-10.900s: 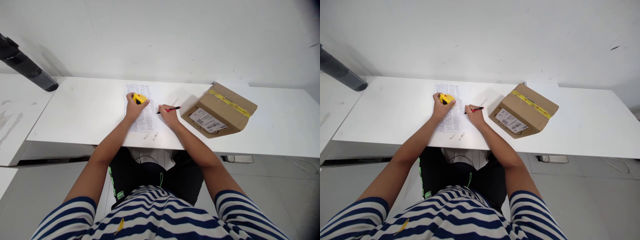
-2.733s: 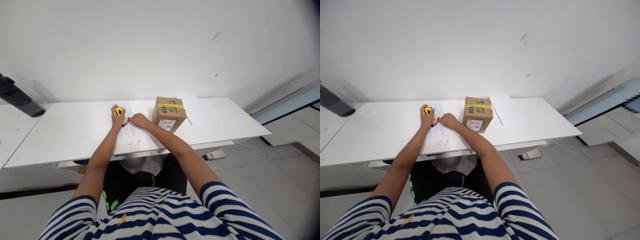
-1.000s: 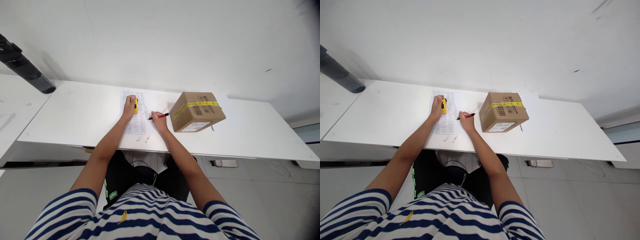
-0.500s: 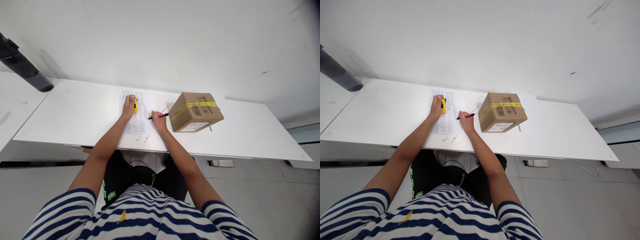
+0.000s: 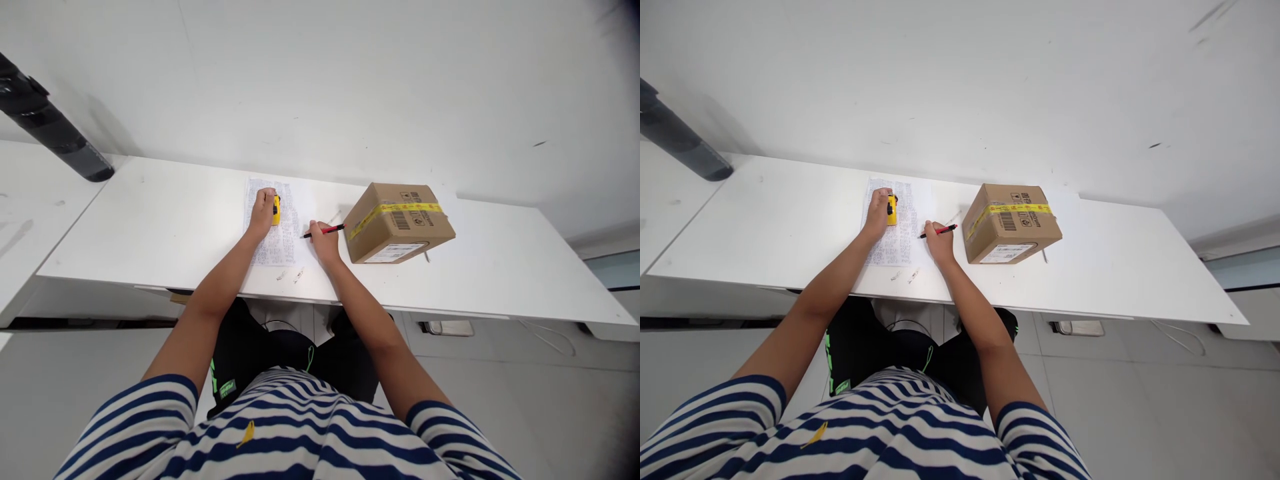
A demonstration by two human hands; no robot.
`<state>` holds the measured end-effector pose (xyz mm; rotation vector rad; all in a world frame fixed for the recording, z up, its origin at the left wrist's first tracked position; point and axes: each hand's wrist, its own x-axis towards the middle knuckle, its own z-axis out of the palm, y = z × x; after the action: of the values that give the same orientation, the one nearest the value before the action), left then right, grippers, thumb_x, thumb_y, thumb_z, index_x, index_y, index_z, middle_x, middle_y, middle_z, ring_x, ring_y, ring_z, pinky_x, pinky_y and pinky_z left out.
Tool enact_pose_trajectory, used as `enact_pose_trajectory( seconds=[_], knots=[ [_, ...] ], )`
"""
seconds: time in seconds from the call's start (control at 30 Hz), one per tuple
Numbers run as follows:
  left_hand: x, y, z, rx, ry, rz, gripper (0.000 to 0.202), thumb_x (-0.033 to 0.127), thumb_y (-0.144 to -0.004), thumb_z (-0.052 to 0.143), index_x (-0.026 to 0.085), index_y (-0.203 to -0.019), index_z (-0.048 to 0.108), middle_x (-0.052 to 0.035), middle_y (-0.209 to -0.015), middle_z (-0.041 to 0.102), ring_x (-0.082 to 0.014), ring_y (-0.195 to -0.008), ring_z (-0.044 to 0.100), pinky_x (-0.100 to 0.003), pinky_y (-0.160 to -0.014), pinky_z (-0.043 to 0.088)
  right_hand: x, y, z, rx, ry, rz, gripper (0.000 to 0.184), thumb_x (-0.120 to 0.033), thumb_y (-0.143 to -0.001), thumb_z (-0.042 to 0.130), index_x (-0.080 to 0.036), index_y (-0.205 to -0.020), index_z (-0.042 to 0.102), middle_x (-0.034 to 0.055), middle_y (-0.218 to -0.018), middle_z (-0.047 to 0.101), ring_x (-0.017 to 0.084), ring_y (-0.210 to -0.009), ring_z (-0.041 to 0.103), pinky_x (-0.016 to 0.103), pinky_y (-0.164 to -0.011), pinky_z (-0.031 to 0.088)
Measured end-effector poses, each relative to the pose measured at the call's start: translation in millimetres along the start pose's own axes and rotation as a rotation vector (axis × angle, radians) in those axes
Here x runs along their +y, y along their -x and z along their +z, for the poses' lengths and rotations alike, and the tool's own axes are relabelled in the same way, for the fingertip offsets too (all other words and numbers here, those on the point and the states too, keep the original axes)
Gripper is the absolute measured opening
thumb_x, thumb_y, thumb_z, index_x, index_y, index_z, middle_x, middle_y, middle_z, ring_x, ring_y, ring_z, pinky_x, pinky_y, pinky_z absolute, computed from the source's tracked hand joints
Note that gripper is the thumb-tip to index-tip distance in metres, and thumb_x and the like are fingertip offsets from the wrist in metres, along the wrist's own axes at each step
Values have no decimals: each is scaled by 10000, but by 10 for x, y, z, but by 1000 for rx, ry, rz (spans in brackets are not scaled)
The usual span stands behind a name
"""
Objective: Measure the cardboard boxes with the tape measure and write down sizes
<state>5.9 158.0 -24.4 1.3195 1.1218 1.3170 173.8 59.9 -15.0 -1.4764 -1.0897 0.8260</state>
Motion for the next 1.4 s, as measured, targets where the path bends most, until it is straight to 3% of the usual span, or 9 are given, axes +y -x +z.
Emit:
enact_pose_trajectory(
  seconds=[0.2,0.47,0.63,0.87,0.97,1.07,1.23,1.33,1.4],
  knots=[
    [11,6,5,-2,-4,-13,469,712,-955,425,282,-1087,559,-55,-993,637,-170,-820,599,-287,-669,483,5,-2,-15,-51,1,-7,376,-412,-890,551,-199,-590,627,-28,-533,505,146,-597,484,287,-629,385],
    [-2,-2,0,8,-33,-21,264,511,-947,599,265,-1039,583,-32,-955,643,-145,-757,576,-267,-669,471,-20,34,-7,36,12,2,388,-410,-894,542,-211,-565,596,-35,-504,478,144,-573,464,287,-612,380],
    [21,-36,-20,-4,23,-4,163,402,-941,610,244,-980,605,-26,-922,645,-127,-744,570,-242,-663,472,21,14,-14,-8,21,6,382,-412,-889,544,-213,-566,585,-33,-515,494,141,-572,470,284,-609,384],
    [111,-109,-152,-85,177,-64,258,373,-814,709,233,-1021,642,-16,-926,664,-143,-797,642,-262,-706,504,36,33,14,14,43,-35,413,-485,-904,518,-218,-594,571,-19,-567,525,156,-613,511,296,-662,434],
    [149,-102,-198,-69,127,-61,335,420,-755,739,219,-1009,656,-17,-913,677,-153,-803,651,-277,-726,513,33,42,28,85,154,-194,408,-518,-937,476,-216,-710,628,27,-736,625,185,-763,600,312,-769,484],
    [209,-71,-247,-79,60,-48,367,442,-693,782,194,-939,669,-23,-884,689,-146,-776,645,-278,-724,511,58,19,51,40,310,-368,277,-435,-938,504,-222,-968,679,79,-1079,661,192,-963,637,315,-866,510],
    [468,97,-370,-47,50,10,361,422,-599,854,180,-787,663,-51,-868,727,-171,-813,670,-319,-768,530,99,-42,135,-138,499,-372,359,-135,-818,551,-223,-1146,667,108,-1457,553,244,-1129,631,399,-983,521],
    [762,285,-442,-185,-98,53,327,388,-571,880,176,-708,673,-80,-927,751,-206,-874,691,-355,-811,545,86,-58,171,-179,588,-359,461,-69,-825,490,-145,-1256,633,198,-1552,455,322,-1318,552,488,-1097,464],
    [1004,427,-454,-317,-206,57,304,379,-582,881,178,-721,700,-81,-938,754,-217,-873,696,-374,-816,556,61,-35,168,-198,579,-424,529,-119,-870,485,-110,-1396,536,237,-1588,392,349,-1417,471,533,-1137,429]
  ],
)
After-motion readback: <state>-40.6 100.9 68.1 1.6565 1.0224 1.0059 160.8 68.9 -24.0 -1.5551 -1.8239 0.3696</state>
